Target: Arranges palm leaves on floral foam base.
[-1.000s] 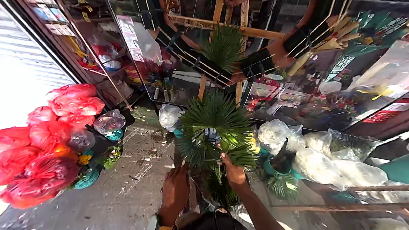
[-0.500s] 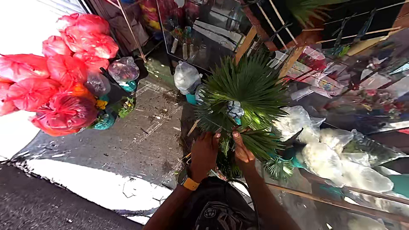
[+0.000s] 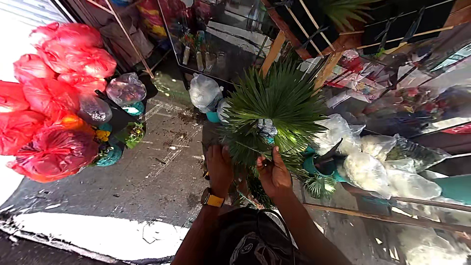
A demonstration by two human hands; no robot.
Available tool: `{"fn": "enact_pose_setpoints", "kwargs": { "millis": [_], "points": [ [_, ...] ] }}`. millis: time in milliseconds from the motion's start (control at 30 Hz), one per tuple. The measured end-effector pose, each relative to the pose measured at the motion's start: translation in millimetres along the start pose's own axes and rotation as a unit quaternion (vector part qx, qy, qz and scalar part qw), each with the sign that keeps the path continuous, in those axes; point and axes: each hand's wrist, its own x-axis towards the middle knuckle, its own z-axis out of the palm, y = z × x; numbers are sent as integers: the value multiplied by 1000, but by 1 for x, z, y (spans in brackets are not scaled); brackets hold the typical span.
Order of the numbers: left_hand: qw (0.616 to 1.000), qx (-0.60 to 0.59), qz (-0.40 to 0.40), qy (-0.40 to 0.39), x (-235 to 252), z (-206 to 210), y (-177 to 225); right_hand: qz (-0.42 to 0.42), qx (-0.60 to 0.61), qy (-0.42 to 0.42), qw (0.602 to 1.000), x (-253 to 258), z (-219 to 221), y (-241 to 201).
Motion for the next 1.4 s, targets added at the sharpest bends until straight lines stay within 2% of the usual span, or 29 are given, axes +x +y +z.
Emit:
{"fn": "enact_pose_setpoints", "kwargs": {
  "millis": [67, 133, 200, 300, 333, 400, 433, 500, 567, 600, 700, 800, 867, 933, 1033, 1067, 1100, 1133, 1167, 1200, 1233, 1267, 1300, 1333, 1367, 1400],
  "points": [
    [998, -23, -57, 9, 16, -17, -16, -16, 3, 6, 1000, 4, -2, -6],
    [996, -24, -75, -33, 15, -25, -26, -39, 4, -1, 999, 11, -5, -12],
    [997, -2, -7, -76, -5, -23, -24, -54, -7, -1, 999, 17, -5, -19],
    [984, 11, 161, -82, -38, -9, -14, -38, -42, -18, 998, 17, -3, -28],
    [979, 0, 174, -104, -42, -5, -10, -29, -56, -31, 998, 16, -3, -31],
    [967, -89, 106, -213, -40, -4, -2, -10, -92, -64, 994, 14, -4, -34],
    [946, -168, 65, -268, -36, -6, -1, 1, -114, -82, 990, 13, -5, -36],
    [878, -328, 22, -348, -30, -11, 4, 24, -170, -127, 977, 11, -7, -40],
    [827, -408, 27, -387, -28, -14, 8, 50, -216, -160, 962, 8, -7, -46],
    [819, -419, 31, -390, -29, -15, 8, 57, -227, -170, 957, 7, -6, -49],
    [815, -412, 18, -408, -33, -23, 5, 28, -208, -159, 965, 7, -2, -60],
    [810, -437, -24, -390, -33, -28, -9, -50, -120, -79, 988, 28, -1, -84],
    [852, -392, 0, -346, -24, -27, -7, -87, -135, -72, 984, 34, -1, -97],
    [894, -312, 50, -319, -12, -28, 12, -64, -173, -99, 978, 22, 0, -84],
    [895, -325, 58, -301, -1, -28, 47, -28, -197, -143, 970, 6, 4, -54],
    [898, -327, 50, -290, 3, -29, 53, -55, -203, -144, 967, 8, 4, -55],
    [908, -301, 55, -287, 10, -32, 56, -124, -235, -142, 954, 13, 3, -62],
    [922, -248, 77, -286, 18, -37, 57, -232, -315, -149, 908, 19, 2, -74],
    [932, -182, 112, -292, 27, -43, 57, -358, -431, -167, 811, 20, 1, -90],
    [930, -121, 158, -308, 36, -52, 60, -464, -528, -194, 684, 15, 5, -106],
    [919, -80, 207, -326, 45, -62, 68, -529, -596, -240, 554, 4, 16, -118],
    [906, -52, 254, -333, 52, -71, 78, -552, -643, -298, 439, -9, 29, -126],
    [897, -37, 298, -326, 57, -79, 87, -548, -671, -355, 351, -20, 42, -131],
    [891, -31, 336, -305, 63, -88, 96, -532, -681, -407, 297, -26, 55, -134],
    [889, -33, 359, -282, 67, -97, 104, -509, -680, -453, 272, -28, 69, -139],
    [890, -38, 372, -261, 73, -107, 108, -479, -676, -493, 265, -28, 83, -146]
  ]
}}
